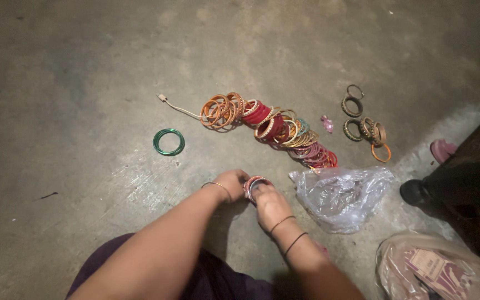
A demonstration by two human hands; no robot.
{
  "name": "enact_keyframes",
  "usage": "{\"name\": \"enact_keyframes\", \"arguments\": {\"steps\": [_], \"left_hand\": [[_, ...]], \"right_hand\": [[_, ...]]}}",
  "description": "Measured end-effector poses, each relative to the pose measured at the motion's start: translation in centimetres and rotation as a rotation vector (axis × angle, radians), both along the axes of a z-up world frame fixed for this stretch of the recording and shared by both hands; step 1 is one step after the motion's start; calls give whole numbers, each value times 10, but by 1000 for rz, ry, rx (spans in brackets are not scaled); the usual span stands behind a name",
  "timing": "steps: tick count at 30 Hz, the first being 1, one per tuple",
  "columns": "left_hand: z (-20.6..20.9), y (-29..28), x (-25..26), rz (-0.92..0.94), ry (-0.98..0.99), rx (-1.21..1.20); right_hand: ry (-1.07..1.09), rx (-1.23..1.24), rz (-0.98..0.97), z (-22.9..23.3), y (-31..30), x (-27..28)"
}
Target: The person sits on the floor and handles multiple bangles, wiping them with a cloth and arranging them into small stacks. They also open a plastic bag and place some bangles inside, then continue to wipe and stack additional bangles.
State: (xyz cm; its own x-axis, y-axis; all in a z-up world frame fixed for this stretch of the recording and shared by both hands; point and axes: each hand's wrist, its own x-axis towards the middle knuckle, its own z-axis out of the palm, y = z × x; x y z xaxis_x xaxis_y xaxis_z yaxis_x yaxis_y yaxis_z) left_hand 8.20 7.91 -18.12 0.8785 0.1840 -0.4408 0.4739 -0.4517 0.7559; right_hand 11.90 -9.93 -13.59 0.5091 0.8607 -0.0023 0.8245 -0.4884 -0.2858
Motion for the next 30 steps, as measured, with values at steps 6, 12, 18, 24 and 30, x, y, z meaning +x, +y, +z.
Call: {"name": "enact_keyframes", "arguments": {"steps": [6, 12, 18, 24, 30], "left_hand": [[-4, -8, 0, -59, 33, -2], [-13, -15, 5, -101, -22, -45], [23, -16, 0, -129, -80, 114], [80, -20, -16, -30, -155, 211], [99, -34, -22, -197, -396, 313]], "right_hand": [[-44, -48, 55, 9, -15, 12], [41, -26, 24, 33, -14, 13], [9, 95, 3, 60, -20, 3], [-315, 49, -149, 62, -77, -3], [-230, -242, -411, 29, -156, 39]]}}
